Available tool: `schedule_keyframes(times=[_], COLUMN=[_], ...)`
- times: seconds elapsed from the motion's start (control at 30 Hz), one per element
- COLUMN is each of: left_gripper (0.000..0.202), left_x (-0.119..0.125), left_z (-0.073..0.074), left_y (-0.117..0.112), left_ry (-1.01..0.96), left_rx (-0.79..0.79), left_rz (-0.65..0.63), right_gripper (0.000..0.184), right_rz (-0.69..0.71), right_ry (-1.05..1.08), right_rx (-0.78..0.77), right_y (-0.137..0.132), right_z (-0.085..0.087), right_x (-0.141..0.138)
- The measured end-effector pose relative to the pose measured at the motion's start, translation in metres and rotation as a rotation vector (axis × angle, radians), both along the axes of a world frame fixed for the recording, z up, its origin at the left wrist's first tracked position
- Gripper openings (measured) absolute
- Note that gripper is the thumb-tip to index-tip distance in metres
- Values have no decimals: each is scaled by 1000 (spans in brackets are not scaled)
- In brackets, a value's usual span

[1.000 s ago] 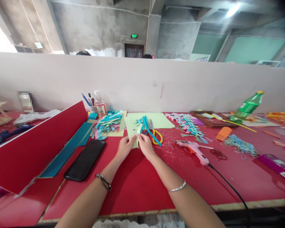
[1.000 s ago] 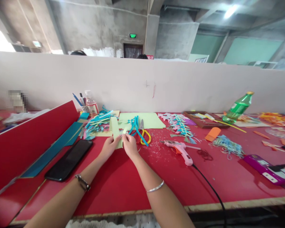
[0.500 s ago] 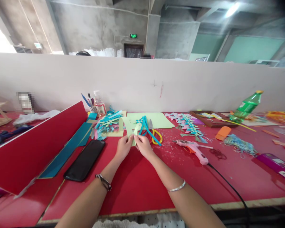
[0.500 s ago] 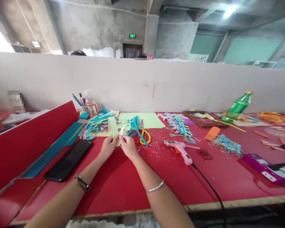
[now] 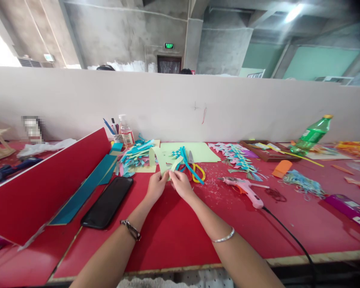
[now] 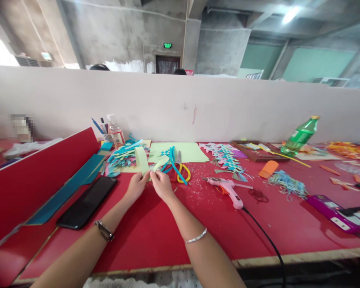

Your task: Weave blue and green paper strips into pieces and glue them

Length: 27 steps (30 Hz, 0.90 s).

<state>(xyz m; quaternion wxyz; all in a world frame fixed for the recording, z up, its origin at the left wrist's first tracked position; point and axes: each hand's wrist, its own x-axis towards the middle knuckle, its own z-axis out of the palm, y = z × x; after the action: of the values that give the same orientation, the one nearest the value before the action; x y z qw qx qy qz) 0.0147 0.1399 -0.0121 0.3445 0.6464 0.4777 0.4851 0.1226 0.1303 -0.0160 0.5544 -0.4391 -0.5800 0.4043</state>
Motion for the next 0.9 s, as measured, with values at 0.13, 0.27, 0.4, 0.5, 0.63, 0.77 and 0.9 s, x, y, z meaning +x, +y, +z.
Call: schedule_keyframes(times=[0.13, 0.27, 0.4, 0.5, 0.63, 0.77, 0.9], left_gripper=[38, 43, 44, 43, 44, 43, 43], left_x=[-2, -4, -6, -5, -4, -3, -3], left_z=[2, 0, -2, -3, -4, -3, -4], left_y=[1, 4, 8, 9, 9, 7, 6], left_ry=[-40, -94, -140, -153, -140, -108, -77], left_rx=[0, -29, -51, -42, -25, -18, -12], left_rz=[32, 119, 183, 194, 207, 197, 175], right_gripper=[33, 31, 31, 28, 27, 28, 30], right_rz=[32, 58, 43, 27, 7, 50, 65], right_ry=[6, 34, 66, 83, 95, 64, -14], right_rx=[-4, -18, -23, -19, -13, -28, -63], right_y=[-3, -7, -6, -3, -2, -3, 15], right_z=[3, 10, 13, 16, 31, 58, 80], right_x=[-2, 0, 3, 5, 17, 37, 57])
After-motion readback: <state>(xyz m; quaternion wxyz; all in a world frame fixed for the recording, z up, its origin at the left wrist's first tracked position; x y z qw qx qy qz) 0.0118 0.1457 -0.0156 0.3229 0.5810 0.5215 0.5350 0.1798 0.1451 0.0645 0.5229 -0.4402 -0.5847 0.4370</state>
